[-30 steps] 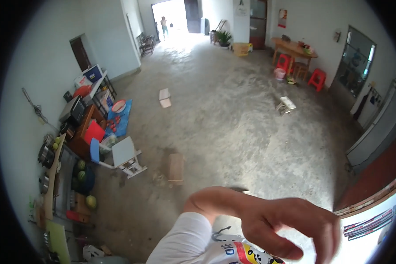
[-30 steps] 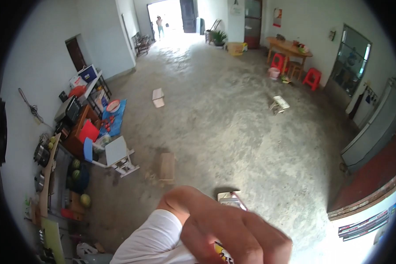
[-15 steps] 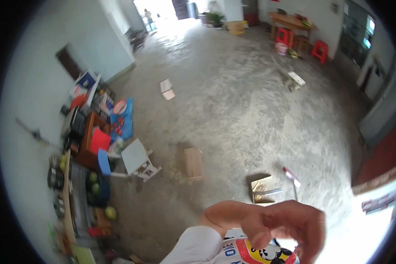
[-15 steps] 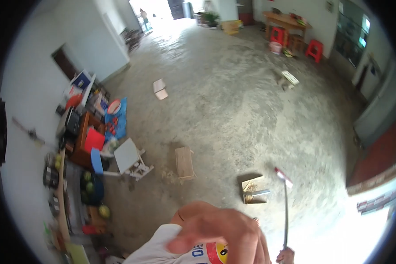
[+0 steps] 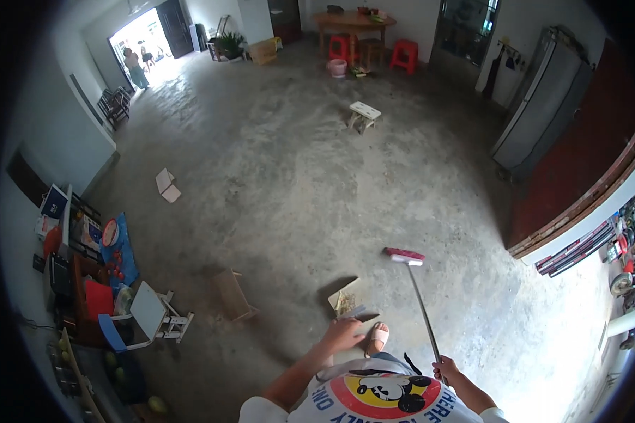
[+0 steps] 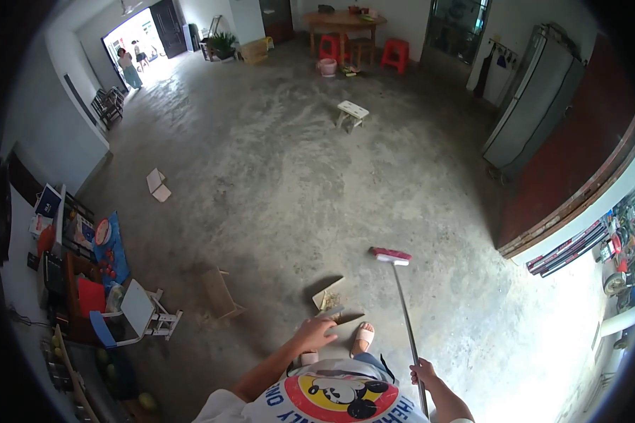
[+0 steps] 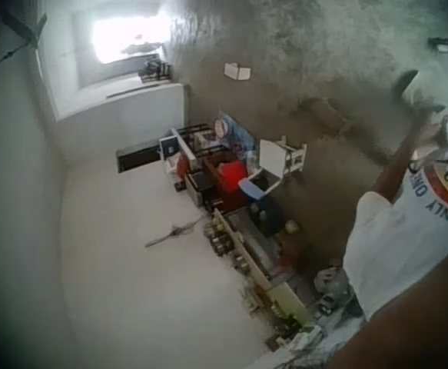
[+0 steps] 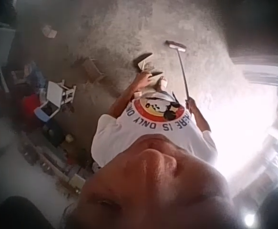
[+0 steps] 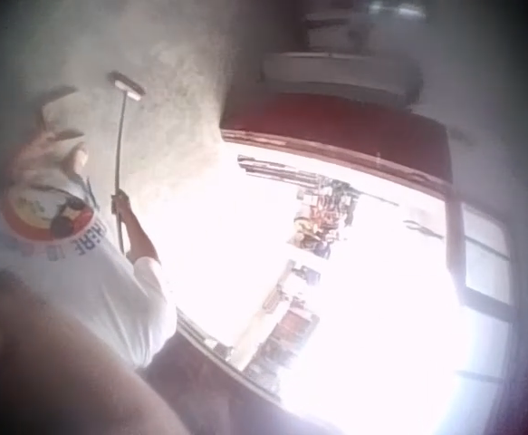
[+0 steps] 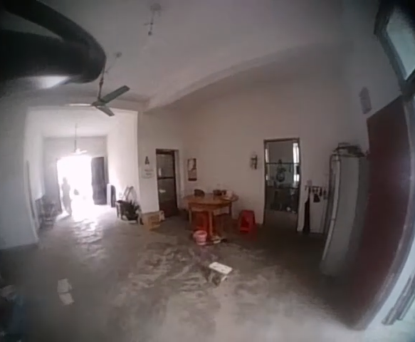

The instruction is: Sweeping dust and debris into a dustpan in an indoor area.

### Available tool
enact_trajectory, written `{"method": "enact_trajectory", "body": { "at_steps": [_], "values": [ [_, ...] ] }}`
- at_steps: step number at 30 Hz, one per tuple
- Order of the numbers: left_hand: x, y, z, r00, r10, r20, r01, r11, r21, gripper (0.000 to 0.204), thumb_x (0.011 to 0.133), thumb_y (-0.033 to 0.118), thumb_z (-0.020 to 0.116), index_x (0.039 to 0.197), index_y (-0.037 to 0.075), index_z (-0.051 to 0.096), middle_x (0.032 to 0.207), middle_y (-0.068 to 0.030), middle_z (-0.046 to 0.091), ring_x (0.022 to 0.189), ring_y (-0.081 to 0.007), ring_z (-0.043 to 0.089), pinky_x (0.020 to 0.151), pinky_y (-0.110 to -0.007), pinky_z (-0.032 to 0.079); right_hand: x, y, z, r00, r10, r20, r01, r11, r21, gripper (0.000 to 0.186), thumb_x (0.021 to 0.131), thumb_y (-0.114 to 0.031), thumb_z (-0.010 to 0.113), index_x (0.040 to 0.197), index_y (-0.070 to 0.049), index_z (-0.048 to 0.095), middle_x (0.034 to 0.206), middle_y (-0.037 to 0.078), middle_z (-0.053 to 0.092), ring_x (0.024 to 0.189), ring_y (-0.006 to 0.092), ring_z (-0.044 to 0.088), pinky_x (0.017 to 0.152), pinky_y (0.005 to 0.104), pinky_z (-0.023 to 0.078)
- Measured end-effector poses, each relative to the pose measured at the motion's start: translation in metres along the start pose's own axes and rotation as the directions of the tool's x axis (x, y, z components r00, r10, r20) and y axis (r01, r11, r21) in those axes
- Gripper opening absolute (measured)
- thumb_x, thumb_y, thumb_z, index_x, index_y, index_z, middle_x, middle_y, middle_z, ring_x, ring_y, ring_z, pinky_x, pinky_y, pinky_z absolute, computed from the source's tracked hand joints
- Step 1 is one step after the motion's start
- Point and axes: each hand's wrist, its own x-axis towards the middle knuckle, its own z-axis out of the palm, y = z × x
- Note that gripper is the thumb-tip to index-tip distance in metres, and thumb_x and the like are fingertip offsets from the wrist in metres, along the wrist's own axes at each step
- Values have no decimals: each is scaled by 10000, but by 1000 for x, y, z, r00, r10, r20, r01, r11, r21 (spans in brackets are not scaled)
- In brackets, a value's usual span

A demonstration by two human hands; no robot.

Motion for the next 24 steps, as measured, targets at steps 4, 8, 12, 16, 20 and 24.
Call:
{"method": "enact_trajectory", "body": {
  "at_steps": [4,8,12,16,20,24],
  "values": [
    [63,-47,46,953,-301,7,295,936,192,733,712,424,669,1296,79,389,1240,-128,499,1179,-252,458,924,-464,401,36,60,-69,973,89,-212,-179,872,-455,176,796,-183,664,879,-76,551,610,100,575,456,181,536,421,339,451],
    [128,-96,86,915,-374,-153,402,881,251,878,602,393,750,1331,108,353,1190,-195,523,1099,-292,527,868,-465,433,49,115,-135,808,-553,-204,348,727,-592,277,796,-274,631,666,-31,597,570,96,611,532,180,607,501,319,483],
    [191,-150,129,798,-564,214,559,824,87,889,537,344,802,1299,93,418,1219,-135,531,1088,-269,536,859,-385,463,49,116,-164,806,-410,-428,168,850,-499,264,819,-270,615,715,-30,581,579,89,603,526,175,597,492,316,477],
    [208,-164,159,658,-302,690,535,833,-145,426,538,331,820,821,41,688,848,-83,686,838,-194,642,733,-325,494,39,75,-175,785,-394,-479,131,860,-493,252,842,-266,599,764,-29,564,588,83,594,521,169,586,482,313,470],
    [195,-121,136,824,-505,255,523,852,-3,299,651,345,673,832,110,705,755,-88,677,771,-243,657,711,-376,513,47,34,-185,738,-448,-504,167,846,-506,242,866,-262,583,812,-28,548,596,76,586,515,164,576,473,310,464],
    [198,-93,53,729,-674,-118,640,732,-233,300,685,344,607,843,106,698,799,-127,664,789,-305,643,702,-391,512,75,19,-191,630,-579,-518,287,793,-537,235,889,-258,566,861,-27,531,605,69,577,510,158,566,463,307,457]
  ]
}}
